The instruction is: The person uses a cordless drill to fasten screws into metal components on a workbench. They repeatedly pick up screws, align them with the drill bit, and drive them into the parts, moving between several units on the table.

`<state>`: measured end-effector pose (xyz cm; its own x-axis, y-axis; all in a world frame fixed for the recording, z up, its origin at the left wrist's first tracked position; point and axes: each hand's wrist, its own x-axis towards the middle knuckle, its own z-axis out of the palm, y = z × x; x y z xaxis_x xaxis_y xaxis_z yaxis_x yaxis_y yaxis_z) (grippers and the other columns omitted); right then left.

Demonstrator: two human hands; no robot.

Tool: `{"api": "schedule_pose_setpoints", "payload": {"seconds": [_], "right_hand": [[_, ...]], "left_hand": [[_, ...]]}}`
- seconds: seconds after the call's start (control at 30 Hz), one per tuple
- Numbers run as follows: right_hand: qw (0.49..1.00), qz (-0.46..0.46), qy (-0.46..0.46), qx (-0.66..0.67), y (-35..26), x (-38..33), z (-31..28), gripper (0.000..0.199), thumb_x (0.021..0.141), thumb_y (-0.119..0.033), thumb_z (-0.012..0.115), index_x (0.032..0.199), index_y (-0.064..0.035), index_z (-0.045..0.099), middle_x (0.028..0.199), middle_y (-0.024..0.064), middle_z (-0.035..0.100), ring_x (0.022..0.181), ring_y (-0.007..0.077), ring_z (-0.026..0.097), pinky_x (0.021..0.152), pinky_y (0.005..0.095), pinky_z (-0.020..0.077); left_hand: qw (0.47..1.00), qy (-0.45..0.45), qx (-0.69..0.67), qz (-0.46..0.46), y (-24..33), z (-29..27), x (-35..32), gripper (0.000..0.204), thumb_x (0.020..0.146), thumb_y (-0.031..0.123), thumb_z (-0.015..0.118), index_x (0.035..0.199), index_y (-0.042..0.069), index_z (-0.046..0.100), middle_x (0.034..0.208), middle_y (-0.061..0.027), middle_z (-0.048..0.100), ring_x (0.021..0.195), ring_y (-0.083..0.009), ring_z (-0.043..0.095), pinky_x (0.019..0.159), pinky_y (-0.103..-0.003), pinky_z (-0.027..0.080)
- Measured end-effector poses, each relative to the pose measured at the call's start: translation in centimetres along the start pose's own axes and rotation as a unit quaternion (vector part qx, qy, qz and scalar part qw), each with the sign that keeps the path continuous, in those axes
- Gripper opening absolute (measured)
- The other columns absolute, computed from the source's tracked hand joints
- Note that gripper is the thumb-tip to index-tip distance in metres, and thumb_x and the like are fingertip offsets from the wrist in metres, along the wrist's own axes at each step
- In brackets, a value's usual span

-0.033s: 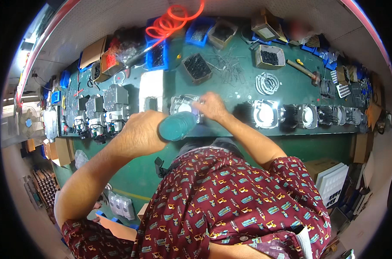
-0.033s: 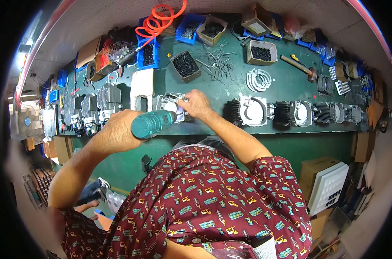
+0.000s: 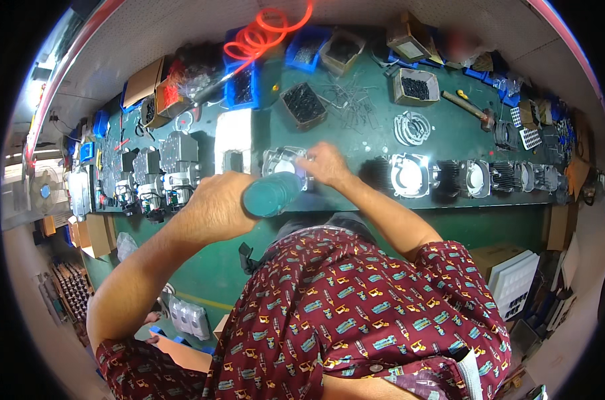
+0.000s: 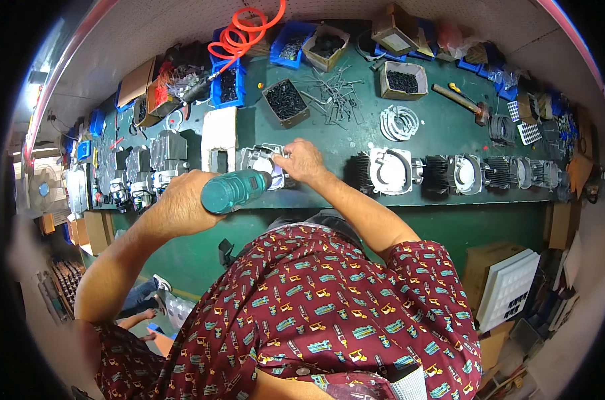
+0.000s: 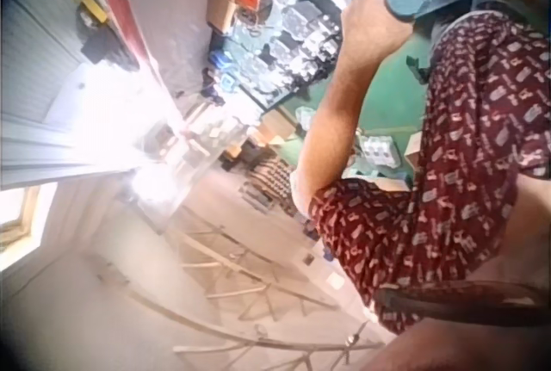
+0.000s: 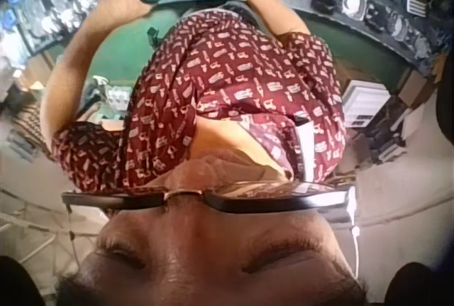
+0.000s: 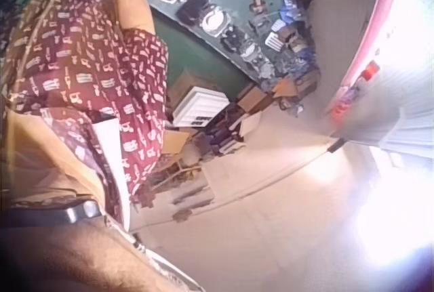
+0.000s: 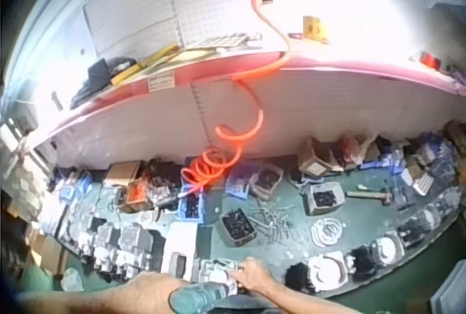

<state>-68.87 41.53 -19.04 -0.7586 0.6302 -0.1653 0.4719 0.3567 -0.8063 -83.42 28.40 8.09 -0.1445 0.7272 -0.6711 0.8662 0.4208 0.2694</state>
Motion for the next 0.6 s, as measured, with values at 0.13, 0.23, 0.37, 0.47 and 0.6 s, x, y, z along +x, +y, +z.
{"api": "schedule_pose_setpoints", "payload": {"seconds": [0.13, 0.23, 0.37, 0.47, 0.6], "right_hand": [[1.000, -0.024, -0.007, -0.008, 0.2, 0.2, 0.3, 0.045, 0.078, -0.045, 0.070, 0.072, -0.0006, 0.067, 0.087, 0.0232, 0.062, 0.088, 0.0419, 0.062, 0.076, 0.0517, 0.0499], [0.999, -0.046, -0.015, -0.017, 0.8, 0.4, 0.6, 0.043, 0.079, -0.044, 0.070, 0.078, -0.0015, 0.070, 0.087, 0.0230, 0.062, 0.089, 0.0415, 0.062, 0.077, 0.0512, 0.0505], [0.998, -0.049, -0.018, -0.017, 0.8, 0.3, 0.2, 0.041, 0.081, -0.043, 0.071, 0.086, -0.0029, 0.073, 0.088, 0.0222, 0.062, 0.091, 0.0403, 0.062, 0.079, 0.0496, 0.0513], [0.998, -0.062, -0.018, -0.020, 0.8, 0.3, 0.0, 0.040, 0.081, -0.043, 0.071, 0.085, -0.0030, 0.073, 0.088, 0.0220, 0.062, 0.090, 0.0402, 0.063, 0.078, 0.0496, 0.0514], [0.998, -0.067, -0.014, -0.008, 0.8, 0.3, 0.0, 0.040, 0.081, -0.043, 0.072, 0.084, -0.0027, 0.073, 0.087, 0.0222, 0.062, 0.087, 0.0408, 0.063, 0.077, 0.0503, 0.0512]], "left_hand": [[1.000, 0.014, 0.008, -0.005, 0.3, 0.3, -0.1, 0.025, 0.078, 0.022, 0.075, 0.098, 0.008, 0.071, 0.091, -0.0162, 0.073, 0.089, -0.0353, 0.071, 0.086, -0.045, 0.055], [1.000, 0.021, -0.001, -0.005, 0.1, 0.6, -0.2, 0.024, 0.077, 0.020, 0.075, 0.098, 0.008, 0.071, 0.091, -0.0167, 0.073, 0.089, -0.0370, 0.070, 0.084, -0.044, 0.055], [1.000, 0.019, 0.013, -0.001, 0.5, 0.8, -0.3, 0.026, 0.076, 0.021, 0.075, 0.099, 0.010, 0.071, 0.090, -0.0165, 0.073, 0.089, -0.0370, 0.070, 0.084, -0.044, 0.055], [1.000, 0.016, 0.014, -0.008, 0.6, 0.9, -0.4, 0.027, 0.076, 0.022, 0.075, 0.100, 0.010, 0.071, 0.090, -0.0164, 0.073, 0.089, -0.0366, 0.070, 0.084, -0.044, 0.055], [0.999, 0.023, -0.004, -0.026, 0.5, 1.1, -0.6, 0.028, 0.077, 0.024, 0.076, 0.101, 0.010, 0.071, 0.091, -0.0161, 0.073, 0.090, -0.0358, 0.071, 0.085, -0.044, 0.055]]}}
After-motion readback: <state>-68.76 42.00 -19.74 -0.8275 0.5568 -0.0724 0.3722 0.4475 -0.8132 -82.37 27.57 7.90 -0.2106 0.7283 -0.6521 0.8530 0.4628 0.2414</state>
